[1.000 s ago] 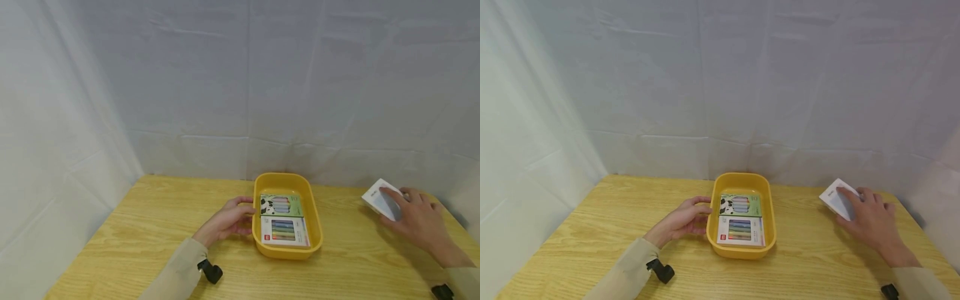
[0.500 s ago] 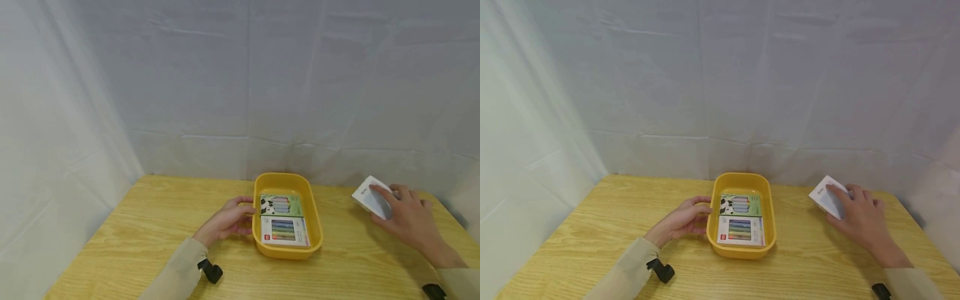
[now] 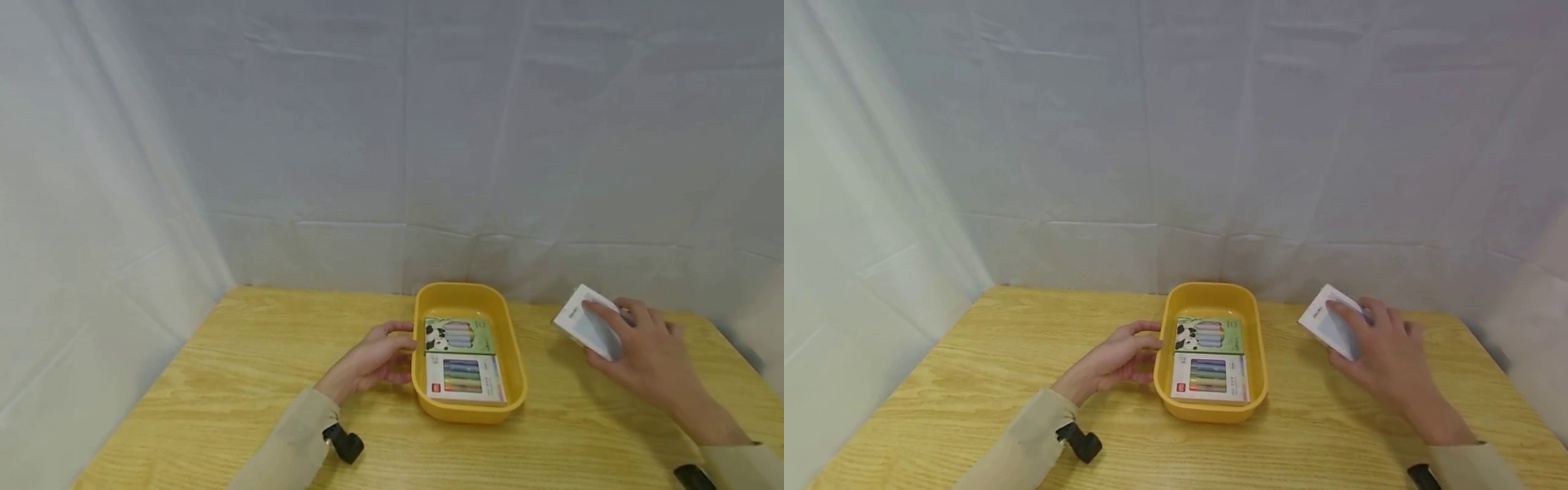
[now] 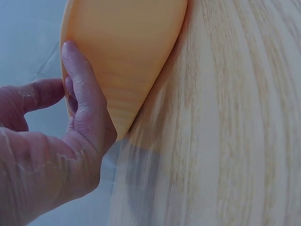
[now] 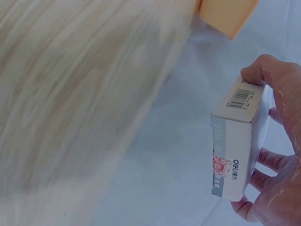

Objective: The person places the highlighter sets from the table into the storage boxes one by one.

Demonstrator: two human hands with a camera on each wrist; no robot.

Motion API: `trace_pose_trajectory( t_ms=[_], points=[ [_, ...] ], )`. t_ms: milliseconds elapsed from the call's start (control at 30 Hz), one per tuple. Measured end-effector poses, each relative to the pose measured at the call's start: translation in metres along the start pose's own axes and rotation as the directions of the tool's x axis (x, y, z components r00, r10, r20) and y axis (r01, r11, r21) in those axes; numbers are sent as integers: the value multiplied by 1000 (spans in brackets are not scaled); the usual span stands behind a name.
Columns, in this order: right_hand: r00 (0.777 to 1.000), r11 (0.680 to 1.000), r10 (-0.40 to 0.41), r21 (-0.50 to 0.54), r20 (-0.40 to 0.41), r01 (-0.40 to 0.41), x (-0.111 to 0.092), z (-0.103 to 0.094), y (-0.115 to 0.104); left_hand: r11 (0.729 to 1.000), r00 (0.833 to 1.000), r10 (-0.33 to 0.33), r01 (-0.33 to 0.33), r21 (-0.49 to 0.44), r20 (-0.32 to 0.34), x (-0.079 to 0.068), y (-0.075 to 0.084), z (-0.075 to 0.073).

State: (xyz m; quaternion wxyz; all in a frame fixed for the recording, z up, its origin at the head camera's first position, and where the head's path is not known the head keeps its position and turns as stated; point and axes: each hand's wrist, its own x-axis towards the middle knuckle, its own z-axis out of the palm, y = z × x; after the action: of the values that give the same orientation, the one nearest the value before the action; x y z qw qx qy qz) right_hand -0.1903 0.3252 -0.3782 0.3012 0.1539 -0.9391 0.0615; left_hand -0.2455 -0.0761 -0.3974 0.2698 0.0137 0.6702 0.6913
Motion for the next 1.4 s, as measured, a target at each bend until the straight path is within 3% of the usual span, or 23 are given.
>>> trace_pose_trajectory(
  t_ms=[600, 1400],
  points=[
    [995, 997, -78, 17, -66, 80, 12, -7, -28, 1000, 1000, 7, -7, -4, 5, 0, -1, -1],
    [988, 990, -130, 40, -82, 133, 18, -8, -55, 1000, 1000, 1, -1, -5, 8, -1, 2, -1]
  ],
)
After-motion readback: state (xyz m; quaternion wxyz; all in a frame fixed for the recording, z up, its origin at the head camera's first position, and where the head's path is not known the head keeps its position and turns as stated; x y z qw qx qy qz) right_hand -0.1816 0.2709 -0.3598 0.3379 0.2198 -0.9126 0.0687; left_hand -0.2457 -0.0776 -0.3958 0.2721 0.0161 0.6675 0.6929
